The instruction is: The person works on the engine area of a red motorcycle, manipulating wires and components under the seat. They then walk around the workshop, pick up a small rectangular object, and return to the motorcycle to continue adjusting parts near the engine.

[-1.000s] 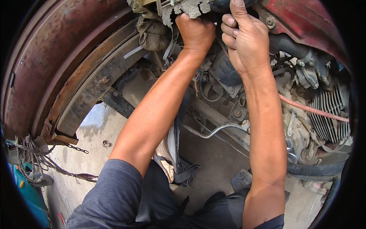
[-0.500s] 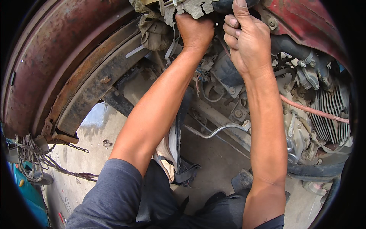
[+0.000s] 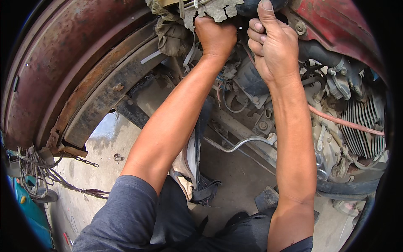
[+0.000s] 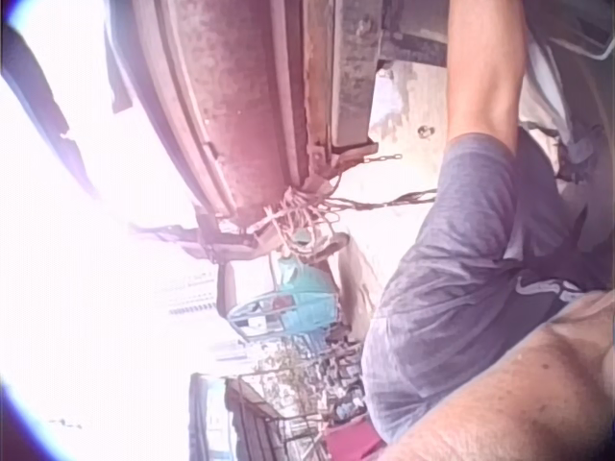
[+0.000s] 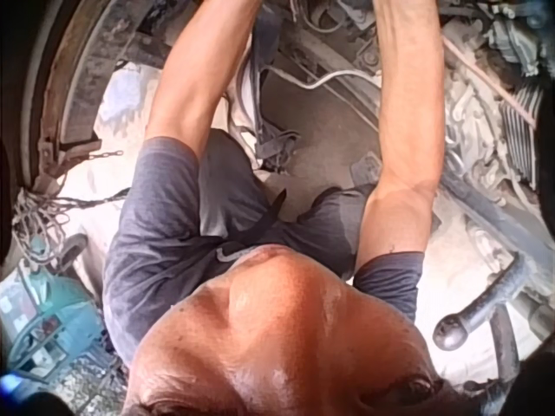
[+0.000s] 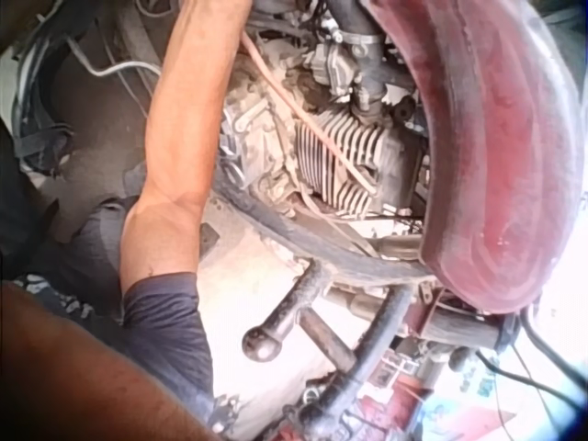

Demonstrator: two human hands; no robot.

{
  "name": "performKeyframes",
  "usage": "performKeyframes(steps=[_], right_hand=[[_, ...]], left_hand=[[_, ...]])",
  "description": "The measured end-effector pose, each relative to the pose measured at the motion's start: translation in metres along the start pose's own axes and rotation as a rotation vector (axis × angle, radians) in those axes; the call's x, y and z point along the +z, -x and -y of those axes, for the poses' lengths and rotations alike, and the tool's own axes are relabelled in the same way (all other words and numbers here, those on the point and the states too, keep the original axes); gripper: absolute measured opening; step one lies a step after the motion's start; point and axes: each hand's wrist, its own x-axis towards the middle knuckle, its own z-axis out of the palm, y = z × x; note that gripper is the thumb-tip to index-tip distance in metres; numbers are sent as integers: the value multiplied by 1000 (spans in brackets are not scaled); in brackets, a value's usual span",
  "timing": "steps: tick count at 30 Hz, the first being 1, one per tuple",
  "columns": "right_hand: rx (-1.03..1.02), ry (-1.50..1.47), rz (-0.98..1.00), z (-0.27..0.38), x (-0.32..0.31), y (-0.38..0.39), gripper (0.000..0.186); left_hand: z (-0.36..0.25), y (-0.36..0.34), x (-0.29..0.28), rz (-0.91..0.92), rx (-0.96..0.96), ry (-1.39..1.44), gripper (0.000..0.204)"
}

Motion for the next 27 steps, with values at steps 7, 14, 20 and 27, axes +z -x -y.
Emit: performKeyframes(steps=[7,14,20,27], right_hand=[[10,-12,-2,0,1,0,34],[17,-18,-4,0,0,-1,33],[-2,8,-8,-1,0,0,33],[-73,-39,51,-15,-21,-1,33]], left_hand=[[2,-3,-4,59,39,147,7],[-2,-5,-9,59,-2,47,10],[-8,-3,-7,35,72,-69,11],[-6,-5,-6,67,159,-51,10]])
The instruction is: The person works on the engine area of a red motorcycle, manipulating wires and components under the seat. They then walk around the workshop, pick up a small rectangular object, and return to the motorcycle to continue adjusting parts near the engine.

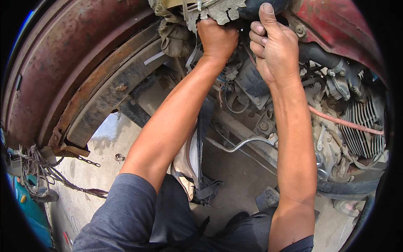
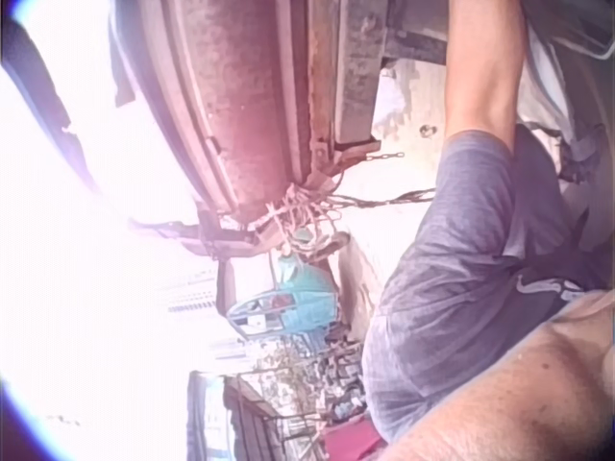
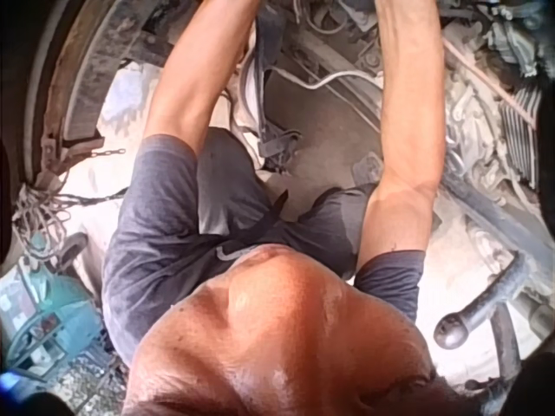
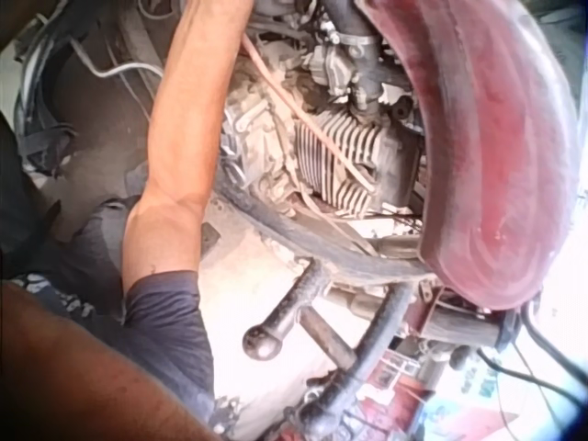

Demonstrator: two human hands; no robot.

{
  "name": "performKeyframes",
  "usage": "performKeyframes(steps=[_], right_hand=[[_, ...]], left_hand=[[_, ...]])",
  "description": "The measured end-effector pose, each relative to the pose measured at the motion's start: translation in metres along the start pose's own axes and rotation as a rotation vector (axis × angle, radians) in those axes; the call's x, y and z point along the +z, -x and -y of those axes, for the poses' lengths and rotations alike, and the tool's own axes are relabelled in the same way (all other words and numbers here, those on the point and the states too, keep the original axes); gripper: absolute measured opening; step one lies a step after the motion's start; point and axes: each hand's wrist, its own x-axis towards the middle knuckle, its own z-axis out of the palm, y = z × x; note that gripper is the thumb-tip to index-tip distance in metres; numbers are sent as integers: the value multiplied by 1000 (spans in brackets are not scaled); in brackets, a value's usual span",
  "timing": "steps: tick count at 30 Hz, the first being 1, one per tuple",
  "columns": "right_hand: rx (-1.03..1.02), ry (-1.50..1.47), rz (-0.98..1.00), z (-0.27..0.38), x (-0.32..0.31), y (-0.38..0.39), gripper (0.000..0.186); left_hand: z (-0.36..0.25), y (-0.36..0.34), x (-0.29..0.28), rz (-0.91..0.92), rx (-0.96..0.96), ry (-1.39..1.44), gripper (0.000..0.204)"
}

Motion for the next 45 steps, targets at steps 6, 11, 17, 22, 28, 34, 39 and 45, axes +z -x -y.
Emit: performKeyframes(steps=[6,11,17,22,28,34,39,45], right_hand=[[-38,3,25,-5,-8,0,36],[-43,4,33,-6,-8,-1,36],[-29,-3,28,-5,-9,0,36],[43,37,38,0,-6,5,27],[-26,-15,48,0,-8,2,37],[-31,0,18,-4,-6,2,37],[-9,6,31,-1,-7,3,34],[28,24,58,1,-5,6,28]], left_hand=[[2,-2,0,-5,-68,87,11],[1,-1,3,-48,-135,15,11],[-12,0,1,-13,-105,-45,9],[-4,3,0,5,-132,74,9],[1,-2,4,-24,-169,47,15],[0,1,9,-59,-143,61,13],[-3,0,5,-26,-137,91,12],[2,-4,6,-62,-128,116,14]])
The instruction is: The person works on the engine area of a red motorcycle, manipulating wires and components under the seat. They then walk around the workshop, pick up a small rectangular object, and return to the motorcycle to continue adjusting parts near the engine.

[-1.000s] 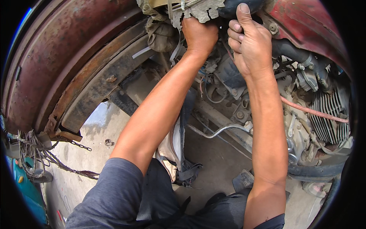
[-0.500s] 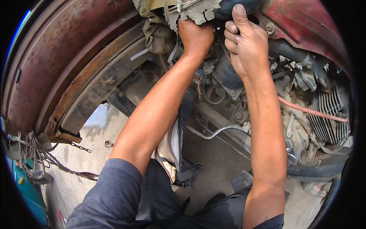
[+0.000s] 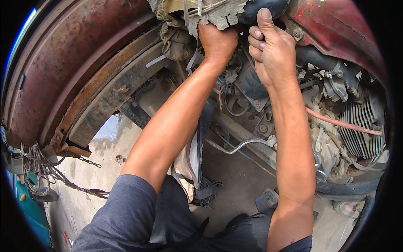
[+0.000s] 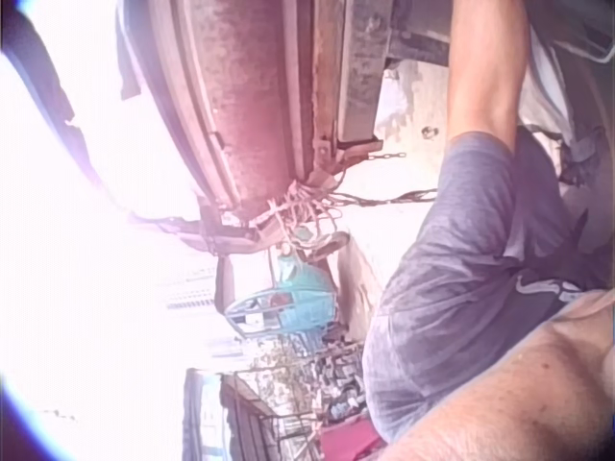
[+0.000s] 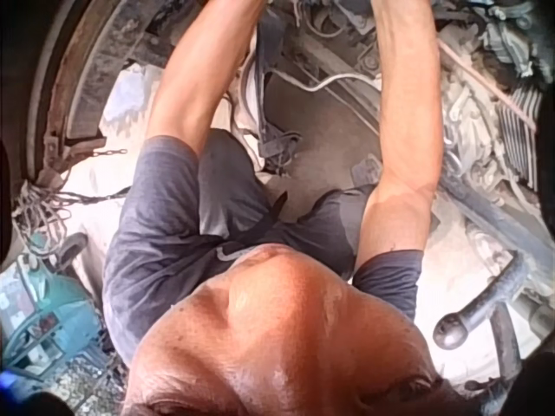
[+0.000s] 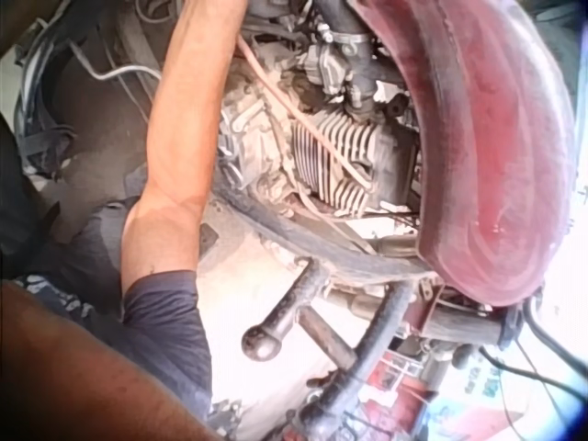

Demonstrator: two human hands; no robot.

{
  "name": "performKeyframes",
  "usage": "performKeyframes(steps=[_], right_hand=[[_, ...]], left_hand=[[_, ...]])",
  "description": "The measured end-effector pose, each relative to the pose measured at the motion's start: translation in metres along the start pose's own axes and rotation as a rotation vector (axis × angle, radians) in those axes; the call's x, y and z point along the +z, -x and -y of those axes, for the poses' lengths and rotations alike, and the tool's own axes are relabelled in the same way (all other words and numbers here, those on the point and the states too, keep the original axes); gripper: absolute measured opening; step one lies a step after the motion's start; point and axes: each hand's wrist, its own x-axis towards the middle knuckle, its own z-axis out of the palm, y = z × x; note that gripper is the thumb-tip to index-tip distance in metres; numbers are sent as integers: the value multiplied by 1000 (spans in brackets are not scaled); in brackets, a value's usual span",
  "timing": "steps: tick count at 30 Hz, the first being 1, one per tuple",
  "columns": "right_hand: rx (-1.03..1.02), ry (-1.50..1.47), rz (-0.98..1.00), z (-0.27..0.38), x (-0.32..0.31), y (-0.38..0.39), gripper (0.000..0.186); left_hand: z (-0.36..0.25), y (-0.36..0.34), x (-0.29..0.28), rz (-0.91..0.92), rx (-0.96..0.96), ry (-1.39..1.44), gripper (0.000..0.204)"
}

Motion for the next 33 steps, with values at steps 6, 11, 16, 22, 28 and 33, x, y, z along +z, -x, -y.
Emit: performKeyframes(steps=[6,11,16,22,28,33], right_hand=[[14,-5,-13,0,-1,0,28],[18,-11,3,1,-1,0,27],[14,-9,2,1,-1,0,27],[9,-11,4,0,-2,-1,27],[10,-17,0,1,-1,0,29],[11,-15,-8,0,-1,0,30]], left_hand=[[-8,4,0,16,-13,-38,15],[-9,2,-1,24,-61,9,15],[-8,3,0,8,18,-52,19],[-7,2,-1,32,-51,-35,18],[-5,3,3,3,-13,-45,18],[-15,3,-2,39,-64,-35,19]])
